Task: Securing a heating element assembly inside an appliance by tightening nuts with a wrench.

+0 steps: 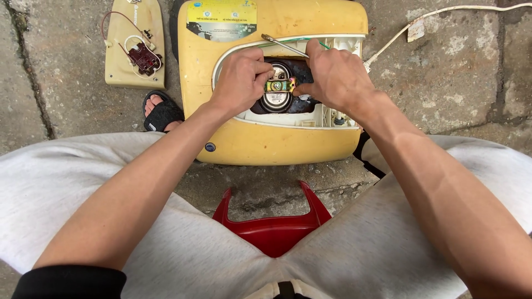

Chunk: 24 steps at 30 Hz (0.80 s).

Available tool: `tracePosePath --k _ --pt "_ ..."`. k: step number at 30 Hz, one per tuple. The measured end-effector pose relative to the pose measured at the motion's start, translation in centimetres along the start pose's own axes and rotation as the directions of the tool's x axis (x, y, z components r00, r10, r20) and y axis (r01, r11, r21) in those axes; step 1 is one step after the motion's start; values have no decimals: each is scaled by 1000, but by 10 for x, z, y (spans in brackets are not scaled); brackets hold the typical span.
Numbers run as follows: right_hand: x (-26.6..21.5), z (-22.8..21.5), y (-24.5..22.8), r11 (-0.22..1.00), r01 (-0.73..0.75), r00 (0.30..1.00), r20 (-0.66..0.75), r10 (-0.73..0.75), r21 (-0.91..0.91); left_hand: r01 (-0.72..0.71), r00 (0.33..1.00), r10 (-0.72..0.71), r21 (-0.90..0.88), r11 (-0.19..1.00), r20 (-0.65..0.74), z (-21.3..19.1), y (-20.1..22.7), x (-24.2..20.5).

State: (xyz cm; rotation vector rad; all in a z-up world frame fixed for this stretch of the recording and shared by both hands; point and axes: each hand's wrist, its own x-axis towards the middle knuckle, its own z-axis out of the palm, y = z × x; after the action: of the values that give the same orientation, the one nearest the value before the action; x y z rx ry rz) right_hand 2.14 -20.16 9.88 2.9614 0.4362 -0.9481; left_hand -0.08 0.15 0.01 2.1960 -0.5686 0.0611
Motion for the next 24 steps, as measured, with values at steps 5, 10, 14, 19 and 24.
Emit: tracePosePath --k 5,10,14,19,24 --pt "-8 -11 2 999 41 999 -13 -41 28 13 1000 -13 15 1000 9 0 0 1" --pt "-26 -44 5 982 148 972 -165 -167 -120 -4 1000 4 20 1000 9 -3 2 1" --pt "-38 -65 8 984 76 995 -46 -84 -161 -11 1000 11 -1 1000 -6 -2 1 0" --pt "-36 -63 17 975 8 1000 10 -6 -223 -45 999 45 -9 999 -20 0 0 0" --pt "-41 -76 8 975 -31 989 131 61 -218 -35 999 35 -18 999 -4 -1 1 -1"
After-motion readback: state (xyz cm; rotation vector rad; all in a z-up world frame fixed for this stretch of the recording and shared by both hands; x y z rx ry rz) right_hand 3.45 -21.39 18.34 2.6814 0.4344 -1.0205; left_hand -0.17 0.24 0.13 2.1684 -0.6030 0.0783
